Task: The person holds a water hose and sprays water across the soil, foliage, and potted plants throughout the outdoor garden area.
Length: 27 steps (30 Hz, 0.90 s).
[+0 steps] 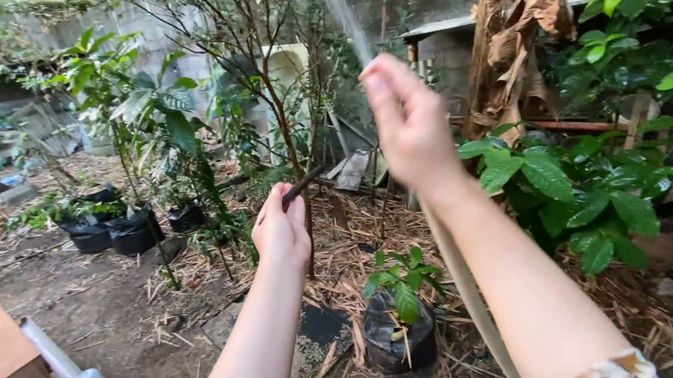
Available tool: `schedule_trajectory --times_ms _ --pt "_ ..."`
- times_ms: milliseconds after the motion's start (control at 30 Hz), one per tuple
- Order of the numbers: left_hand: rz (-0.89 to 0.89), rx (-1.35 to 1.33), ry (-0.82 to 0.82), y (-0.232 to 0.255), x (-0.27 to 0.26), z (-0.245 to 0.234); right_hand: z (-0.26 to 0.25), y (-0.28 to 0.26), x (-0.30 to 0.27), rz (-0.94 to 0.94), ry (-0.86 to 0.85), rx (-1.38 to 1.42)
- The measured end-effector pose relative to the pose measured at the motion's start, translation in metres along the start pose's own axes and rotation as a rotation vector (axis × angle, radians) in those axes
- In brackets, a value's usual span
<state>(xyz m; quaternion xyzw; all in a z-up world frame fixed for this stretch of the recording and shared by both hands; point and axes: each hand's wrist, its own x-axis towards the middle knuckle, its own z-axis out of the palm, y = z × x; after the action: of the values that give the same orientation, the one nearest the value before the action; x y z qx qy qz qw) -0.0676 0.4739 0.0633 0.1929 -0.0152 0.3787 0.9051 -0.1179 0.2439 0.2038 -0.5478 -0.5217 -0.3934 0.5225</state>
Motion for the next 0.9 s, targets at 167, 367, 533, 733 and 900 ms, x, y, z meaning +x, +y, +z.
schedule_trajectory --times_ms 167,367,533,733,900 --pt "0.028 0.022 -0.007 0.038 -0.003 0.017 0.005 0.013 0.022 0.161 0.005 -0.053" --pt "0.069 0.048 -0.043 0.044 0.002 0.037 0.041 0.039 0.001 0.005 0.057 -0.09" --pt "0.096 0.03 -0.136 0.029 0.013 0.039 0.045 0.024 0.007 0.136 0.093 -0.076" --pt "0.115 0.044 -0.149 0.023 -0.003 0.055 0.048 0.028 0.012 0.211 0.076 -0.078" --pt "0.137 0.082 -0.166 0.018 -0.019 0.067 0.045 0.033 0.01 0.224 0.101 -0.118"
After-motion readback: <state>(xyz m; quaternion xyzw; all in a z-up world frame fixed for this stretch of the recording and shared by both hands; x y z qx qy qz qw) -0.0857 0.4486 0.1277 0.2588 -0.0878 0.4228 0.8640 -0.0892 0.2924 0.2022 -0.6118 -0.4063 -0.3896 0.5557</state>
